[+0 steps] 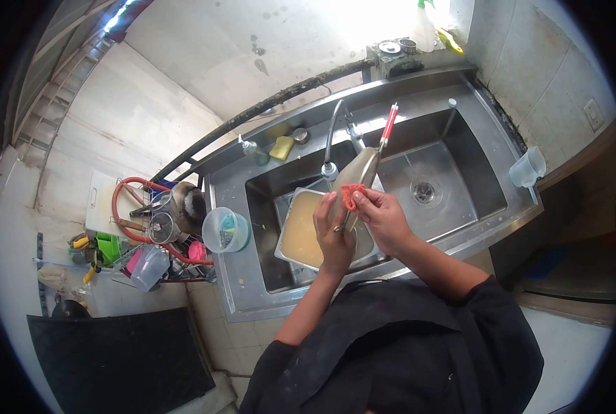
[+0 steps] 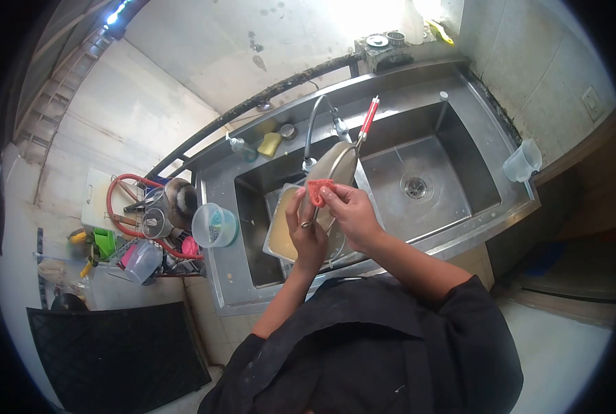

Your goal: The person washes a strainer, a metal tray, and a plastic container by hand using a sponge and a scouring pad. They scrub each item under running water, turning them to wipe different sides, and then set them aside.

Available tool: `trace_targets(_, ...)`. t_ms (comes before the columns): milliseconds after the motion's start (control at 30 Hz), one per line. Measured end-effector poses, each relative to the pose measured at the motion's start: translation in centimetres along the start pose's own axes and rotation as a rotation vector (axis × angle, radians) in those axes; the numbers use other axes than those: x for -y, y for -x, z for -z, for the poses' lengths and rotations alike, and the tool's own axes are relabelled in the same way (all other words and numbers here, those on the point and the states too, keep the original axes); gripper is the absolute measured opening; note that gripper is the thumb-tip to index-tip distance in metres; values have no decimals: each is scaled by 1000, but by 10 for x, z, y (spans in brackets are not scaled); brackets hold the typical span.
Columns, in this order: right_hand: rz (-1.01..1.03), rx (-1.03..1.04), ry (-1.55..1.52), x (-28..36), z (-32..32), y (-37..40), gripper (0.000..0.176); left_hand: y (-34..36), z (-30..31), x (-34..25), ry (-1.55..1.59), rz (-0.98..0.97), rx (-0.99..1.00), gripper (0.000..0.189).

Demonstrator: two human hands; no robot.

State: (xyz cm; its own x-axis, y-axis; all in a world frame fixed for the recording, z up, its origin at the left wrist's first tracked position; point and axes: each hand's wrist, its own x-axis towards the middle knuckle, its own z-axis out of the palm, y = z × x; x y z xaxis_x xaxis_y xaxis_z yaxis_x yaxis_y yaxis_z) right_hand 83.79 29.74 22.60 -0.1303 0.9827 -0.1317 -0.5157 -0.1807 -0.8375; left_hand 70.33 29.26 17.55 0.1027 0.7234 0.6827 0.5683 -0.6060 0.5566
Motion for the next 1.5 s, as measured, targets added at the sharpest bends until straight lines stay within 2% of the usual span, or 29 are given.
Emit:
trace_targets(33, 0, 2, 0, 1, 3, -4, 19, 1, 1, 0, 9, -7, -20, 67)
trace_targets(100, 48, -88, -353, 3, 12, -18, 16, 6, 4, -4, 11, -4, -1, 68)
trace_targets(133, 25, -244, -498, 14, 16, -32, 17, 7, 4, -6, 20, -4, 15, 69)
trace_targets(167, 28, -243, -499, 10, 22, -37, 17, 9, 2, -7, 21, -7, 14, 69)
trace_targets(233, 107, -52, -466, 2, 29, -44, 17, 12, -4, -12, 101, 106, -50, 70)
trace_targets(300, 76, -90, -445, -19, 12, -28, 17, 2, -1, -13, 99, 131, -65, 67)
trace_targets(367, -8, 75, -8, -28, -7, -1, 19, -6, 7, -13, 94, 165, -66, 64)
trace_targets(400, -8, 73, -7, -28, -6, -1, 19, -10, 9, -10, 108, 131, -89, 60)
trace_targets(467, 315, 259, 443, -29, -4, -1, 17, -15, 17, -12, 80, 83, -102, 50)
trace_targets(600, 348, 310, 559, -30, 8, -13, 14, -6, 16, -10, 228, 136, -75, 53)
trace_targets(667, 447, 259, 940, -8, 8, -14, 10, -5, 13, -15, 412, 264, -121, 58)
trace_targets(700, 445, 262, 939, -5, 14, -20, 10, -5, 15, -16, 409, 266, -123, 58)
trace_targets(767, 619, -164, 1082, 1, 27, -35, 8, -9, 15, -18, 362, 297, -130, 63)
trace_targets(800, 614, -162, 1086, 3, 24, -42, 8, -10, 13, -18, 365, 303, -131, 63)
trace_targets(867, 663, -241, 691, 2, 8, -53, 7, -12, 10, -18, 646, 469, -131, 69)
trace_targets(900, 667, -248, 691, 1, 1, -54, 7, -11, 8, -15, 649, 464, -126, 69)
trace_targets(967, 685, 9, 764, -3, -10, -50, 11, -8, 1, -4, 557, 388, -138, 71)
trace_targets(1000, 527, 200, 709, -6, -9, -50, 18, -9, 2, 0, 555, 385, -134, 71)
trace_targets(1033, 529, 200, 706, -11, -8, -48, 18, -11, 6, 5, 603, 430, -156, 72)
trace_targets(1100, 711, 437, 1030, -22, -5, -41, 22, -13, 14, 13, 645, 485, -184, 73)
trace_targets(1133, 512, 500, 1162, -15, -4, -35, 22, -16, 18, 16, 744, 505, -203, 72)
trace_targets(1167, 507, 506, 1159, -21, 4, -35, 22, -17, 22, 17, 842, 525, -219, 70)
trace_targets(1233, 216, 421, 1279, -32, 22, -39, 22, -31, 36, 3, 964, 566, -225, 73)
trace_targets(1267, 217, 419, 1279, -32, 27, -41, 22, -34, 39, 2, 914, 528, -231, 75)
trace_targets(1333, 670, -10, 1445, -18, 30, -50, 20, -38, 38, -1, 869, 486, -254, 76)
trace_targets(1367, 667, 0, 1449, -12, 27, -58, 20, -36, 34, -5, 957, 559, -246, 77)
trace_targets(1433, 818, -196, 1287, 8, 5, -69, 18, -31, 26, -6, 1044, 636, -231, 77)
trace_targets(1467, 686, -100, 1360, -6, 4, -72, 18, -30, 20, 1, 944, 562, -195, 77)
trace_targets(1500, 693, -102, 1352, -13, 2, -65, 18, -32, 18, 6, 837, 487, -161, 78)
